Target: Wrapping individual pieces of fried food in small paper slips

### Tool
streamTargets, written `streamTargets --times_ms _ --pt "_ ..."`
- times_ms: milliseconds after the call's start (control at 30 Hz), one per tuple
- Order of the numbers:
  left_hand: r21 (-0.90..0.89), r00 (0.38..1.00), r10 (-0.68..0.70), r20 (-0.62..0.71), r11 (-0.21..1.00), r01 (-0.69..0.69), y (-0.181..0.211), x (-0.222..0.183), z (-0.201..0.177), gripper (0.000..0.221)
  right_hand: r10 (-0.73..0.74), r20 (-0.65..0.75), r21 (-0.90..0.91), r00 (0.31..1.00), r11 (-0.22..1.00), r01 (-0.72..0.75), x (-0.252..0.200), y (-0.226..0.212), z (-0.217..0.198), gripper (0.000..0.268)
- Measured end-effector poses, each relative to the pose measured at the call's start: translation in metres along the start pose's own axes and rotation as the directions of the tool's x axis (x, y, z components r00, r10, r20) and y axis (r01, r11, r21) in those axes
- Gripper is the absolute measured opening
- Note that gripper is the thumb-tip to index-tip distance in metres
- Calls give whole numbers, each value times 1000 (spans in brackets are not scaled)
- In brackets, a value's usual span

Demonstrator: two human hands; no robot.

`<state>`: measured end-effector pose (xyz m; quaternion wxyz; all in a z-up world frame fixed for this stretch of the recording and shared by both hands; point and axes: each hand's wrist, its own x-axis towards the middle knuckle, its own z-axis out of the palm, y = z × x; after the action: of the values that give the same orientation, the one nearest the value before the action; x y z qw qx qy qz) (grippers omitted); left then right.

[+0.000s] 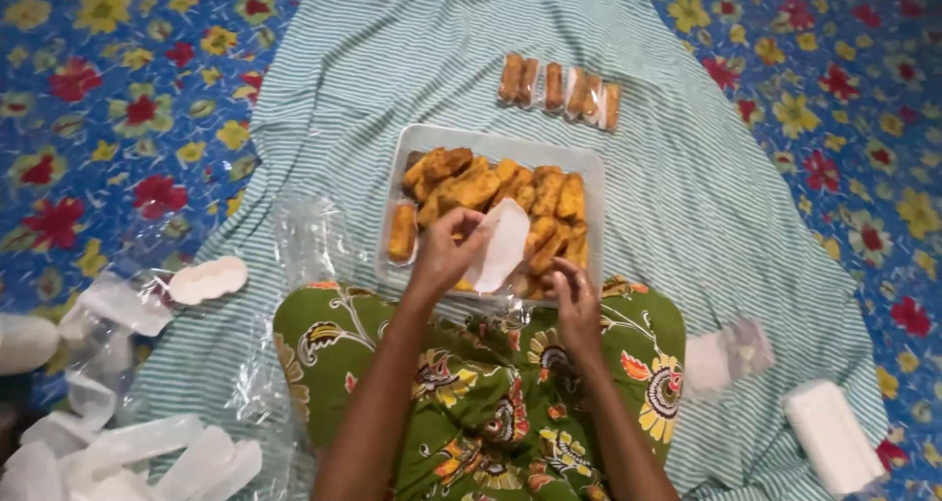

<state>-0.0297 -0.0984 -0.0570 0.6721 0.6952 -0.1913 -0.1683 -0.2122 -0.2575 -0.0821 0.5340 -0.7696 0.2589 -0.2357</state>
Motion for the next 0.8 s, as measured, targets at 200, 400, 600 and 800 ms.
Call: streamTargets --times_ms 200,400,600,800 --pt "24 986 -165 -9 986 165 -31 -10 24 20 233 167 322 958 906 -276 9 -31 23 42" --pt "-71 962 -270 -38 961 266 -15 -11 23 19 274 219 287 936 899 -330 29 -64 43 37" --pt "-338 925 -376 -49 878 339 -14 -2 22 28 210 305 181 929 945 -273 67 -67 47 38" --pt "-632 821 -502 -272 736 240 14 5 -5 34 58 308 4 950 998 -62 130 -49 53 33"
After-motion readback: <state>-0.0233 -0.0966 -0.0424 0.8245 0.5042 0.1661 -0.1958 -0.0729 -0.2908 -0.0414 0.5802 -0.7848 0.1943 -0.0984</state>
